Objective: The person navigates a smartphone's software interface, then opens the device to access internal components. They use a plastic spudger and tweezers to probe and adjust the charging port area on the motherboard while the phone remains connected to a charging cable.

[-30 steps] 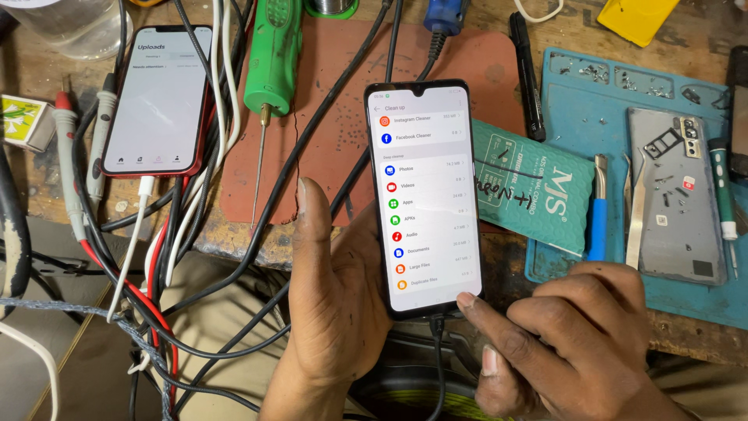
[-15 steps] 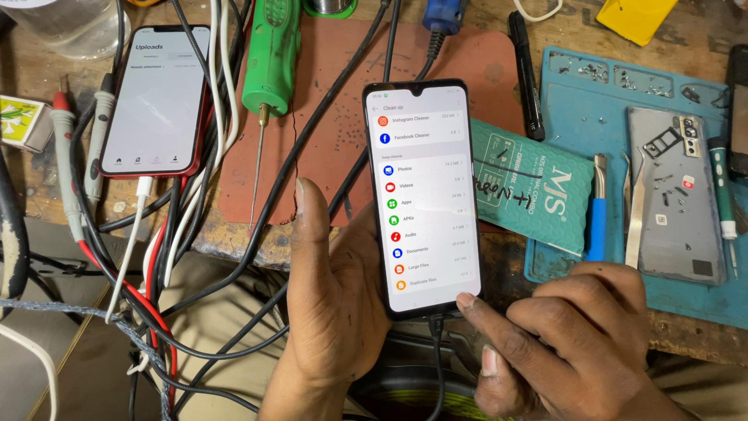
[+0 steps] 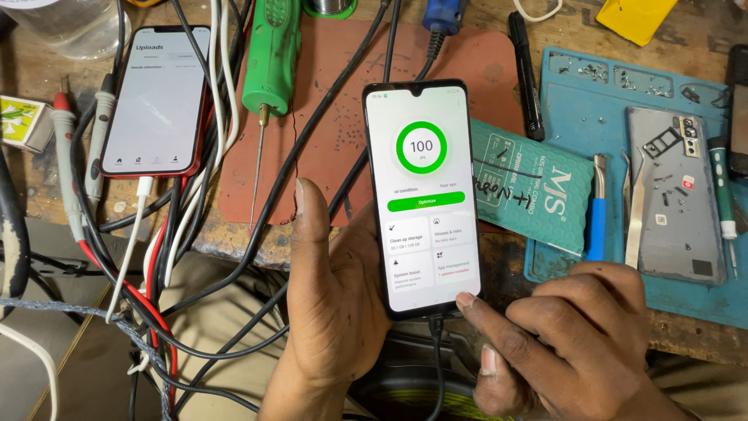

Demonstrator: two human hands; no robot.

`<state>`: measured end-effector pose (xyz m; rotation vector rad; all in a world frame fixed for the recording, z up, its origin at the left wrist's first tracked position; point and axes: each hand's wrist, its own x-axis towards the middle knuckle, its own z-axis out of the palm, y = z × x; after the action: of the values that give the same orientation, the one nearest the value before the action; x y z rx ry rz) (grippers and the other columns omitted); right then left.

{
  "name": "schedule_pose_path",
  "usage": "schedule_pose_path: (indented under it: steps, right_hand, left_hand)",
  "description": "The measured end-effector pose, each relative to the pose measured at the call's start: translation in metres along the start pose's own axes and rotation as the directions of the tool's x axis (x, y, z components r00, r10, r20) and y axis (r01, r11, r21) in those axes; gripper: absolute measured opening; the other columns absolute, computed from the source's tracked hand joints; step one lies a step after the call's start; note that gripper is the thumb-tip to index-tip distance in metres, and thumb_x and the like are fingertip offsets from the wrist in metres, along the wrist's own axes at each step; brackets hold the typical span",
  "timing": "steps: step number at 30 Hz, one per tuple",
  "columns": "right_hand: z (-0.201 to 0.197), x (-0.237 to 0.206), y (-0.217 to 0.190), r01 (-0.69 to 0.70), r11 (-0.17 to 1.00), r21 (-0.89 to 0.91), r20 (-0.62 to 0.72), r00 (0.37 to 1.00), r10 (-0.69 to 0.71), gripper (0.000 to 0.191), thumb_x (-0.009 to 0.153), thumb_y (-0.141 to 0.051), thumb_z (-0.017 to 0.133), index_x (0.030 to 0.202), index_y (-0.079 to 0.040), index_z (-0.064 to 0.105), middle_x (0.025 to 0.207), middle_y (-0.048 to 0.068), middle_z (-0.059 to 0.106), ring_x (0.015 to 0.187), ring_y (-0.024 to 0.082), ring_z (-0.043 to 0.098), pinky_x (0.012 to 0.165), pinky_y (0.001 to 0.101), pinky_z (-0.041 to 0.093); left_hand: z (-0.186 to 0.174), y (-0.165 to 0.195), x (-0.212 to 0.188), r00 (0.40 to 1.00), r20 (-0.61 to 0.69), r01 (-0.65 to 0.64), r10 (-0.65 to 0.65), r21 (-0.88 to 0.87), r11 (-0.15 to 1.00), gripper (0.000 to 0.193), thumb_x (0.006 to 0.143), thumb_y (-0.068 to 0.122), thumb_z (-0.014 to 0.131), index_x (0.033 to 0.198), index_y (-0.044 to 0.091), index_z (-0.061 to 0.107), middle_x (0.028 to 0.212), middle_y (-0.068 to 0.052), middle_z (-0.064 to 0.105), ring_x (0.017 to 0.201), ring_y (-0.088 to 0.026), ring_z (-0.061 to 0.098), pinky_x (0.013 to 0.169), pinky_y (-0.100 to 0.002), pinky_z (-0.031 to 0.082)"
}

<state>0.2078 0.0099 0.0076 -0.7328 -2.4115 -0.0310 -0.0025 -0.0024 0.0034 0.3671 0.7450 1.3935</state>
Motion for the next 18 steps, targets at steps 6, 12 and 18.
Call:
schedule_pose_path:
  steps: [6, 12, 18]
  right_hand:
    - [0.001, -0.003, 0.002, 0.008, 1.000, 0.005, -0.025, 1.000, -0.008, 0.030, 0.084, -0.022, 0.059, 0.103, -0.014, 0.080, 0.073, -0.005, 0.052, 0.071, 0.015, 0.052, 0.081, 0.0429, 0.043]
    - [0.000, 0.003, 0.000, 0.002, 1.000, 0.005, -0.022, 1.000, -0.002, 0.030, 0.085, -0.022, 0.059, 0.104, -0.014, 0.080, 0.072, -0.006, 0.052, 0.071, 0.015, 0.053, 0.081, 0.0427, 0.044]
    - [-0.004, 0.018, -0.007, -0.011, 1.000, 0.025, -0.021, 1.000, 0.011, 0.031, 0.086, -0.023, 0.058, 0.106, -0.015, 0.079, 0.076, -0.005, 0.053, 0.076, 0.017, 0.053, 0.084, 0.0449, 0.044]
  left_hand:
    - [-0.001, 0.000, 0.000, 1.000, 0.008, 0.004, -0.003, -0.039, 0.999, 0.109, 0.090, 0.077, 0.031, 0.149, -0.013, 0.048, 0.141, -0.024, 0.063, 0.131, -0.028, 0.060, 0.111, -0.042, 0.045]
    - [0.001, 0.000, 0.001, 1.000, 0.009, 0.008, -0.007, -0.069, 0.998, 0.109, 0.090, 0.077, 0.030, 0.148, -0.013, 0.048, 0.143, -0.023, 0.062, 0.133, -0.028, 0.059, 0.113, -0.042, 0.044]
    - [0.004, 0.004, 0.000, 0.995, 0.088, -0.031, 0.038, -0.079, 0.996, 0.105, 0.094, 0.074, 0.028, 0.150, -0.013, 0.046, 0.149, -0.020, 0.058, 0.139, -0.026, 0.054, 0.119, -0.040, 0.038]
